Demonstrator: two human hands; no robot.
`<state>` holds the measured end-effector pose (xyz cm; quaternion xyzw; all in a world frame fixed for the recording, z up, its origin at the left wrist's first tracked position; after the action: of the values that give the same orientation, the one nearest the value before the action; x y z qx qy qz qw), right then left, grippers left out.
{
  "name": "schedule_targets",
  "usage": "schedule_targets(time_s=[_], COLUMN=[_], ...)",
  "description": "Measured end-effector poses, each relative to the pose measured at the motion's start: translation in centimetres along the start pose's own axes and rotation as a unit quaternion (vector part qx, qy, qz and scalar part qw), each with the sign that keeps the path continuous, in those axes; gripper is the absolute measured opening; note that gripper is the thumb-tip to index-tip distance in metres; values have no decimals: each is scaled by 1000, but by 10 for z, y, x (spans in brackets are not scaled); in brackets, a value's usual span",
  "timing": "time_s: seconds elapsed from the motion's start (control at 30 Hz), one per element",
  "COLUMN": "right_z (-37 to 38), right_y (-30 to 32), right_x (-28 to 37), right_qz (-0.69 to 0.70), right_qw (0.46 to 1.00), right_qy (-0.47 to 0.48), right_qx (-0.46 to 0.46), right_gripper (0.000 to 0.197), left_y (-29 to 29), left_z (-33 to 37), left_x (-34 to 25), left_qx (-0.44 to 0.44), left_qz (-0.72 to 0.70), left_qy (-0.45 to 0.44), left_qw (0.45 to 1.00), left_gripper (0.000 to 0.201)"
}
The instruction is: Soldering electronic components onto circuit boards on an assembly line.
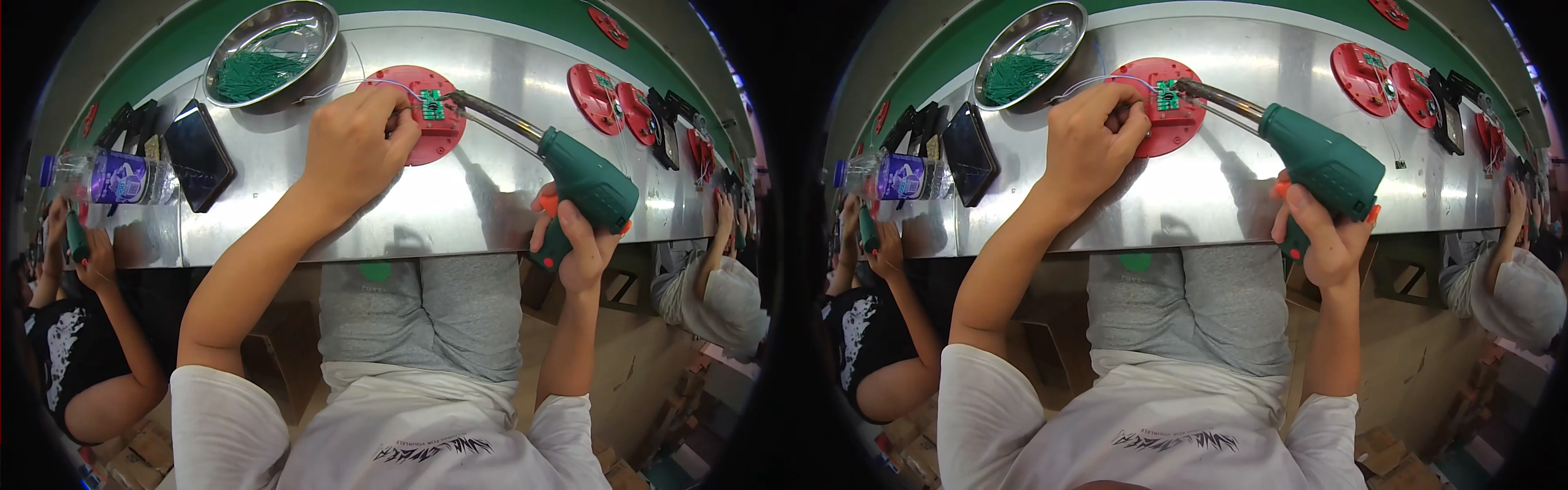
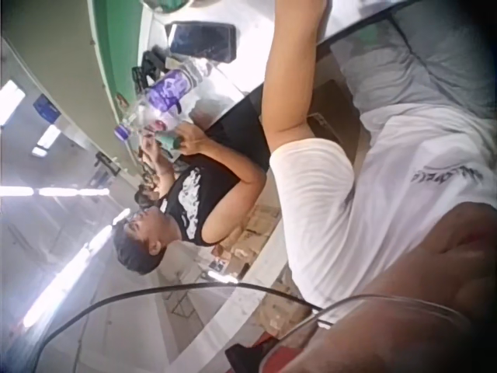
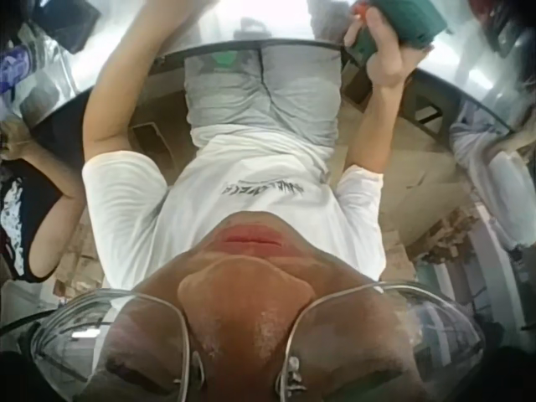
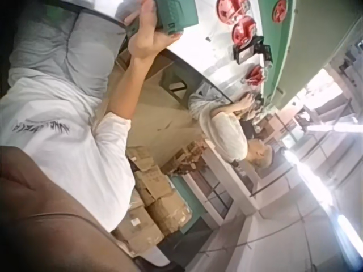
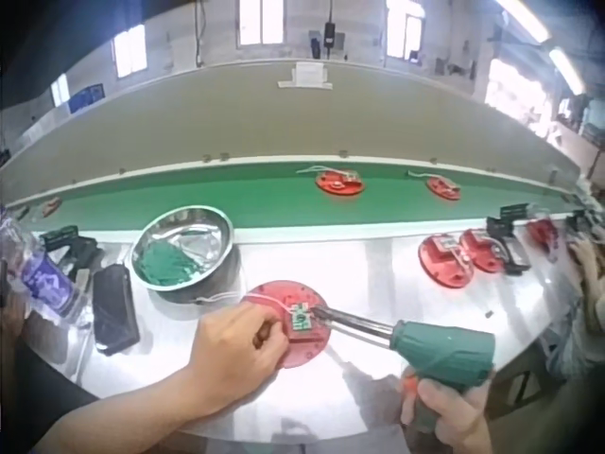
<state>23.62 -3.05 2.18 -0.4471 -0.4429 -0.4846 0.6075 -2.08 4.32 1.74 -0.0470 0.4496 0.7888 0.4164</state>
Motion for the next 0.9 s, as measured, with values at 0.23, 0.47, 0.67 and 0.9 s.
schedule_targets(time_s=[0.23,0.47,0.67,0.9], right_z=[0,-2,-1,1], right_y=[-5,-12,-15,-12], right_x=[4,5,7,6], right_qz=[-22,-64,-74,-76], right_qw=[1000,998,997,996], right_qy=[6,-2,-17,-20], right_qx=[-10,11,14,39], right_gripper=[29,24,22,21], left_y=[1,3,3,3], left_z=[-1,-1,-1,-1], left_x=[-3,-4,-3,-4], left_qx=[-5,-15,-17,-14], left_qz=[8,21,20,26], left_qy=[-22,-48,-55,-60], left_qw=[1000,999,998,998], left_gripper=[8,10,10,11])
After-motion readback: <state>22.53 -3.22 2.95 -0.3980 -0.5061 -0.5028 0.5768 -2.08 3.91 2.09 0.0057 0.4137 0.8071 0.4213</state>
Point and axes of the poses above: each hand's wrist, its own z-axis towards the middle knuckle, its own y-axis out of the back of the hand, x = y × z, the point moved 4 cm from there along z, towards the middle knuckle, and after that the axes turned 7 degrees about x, right-handed, at the moved point
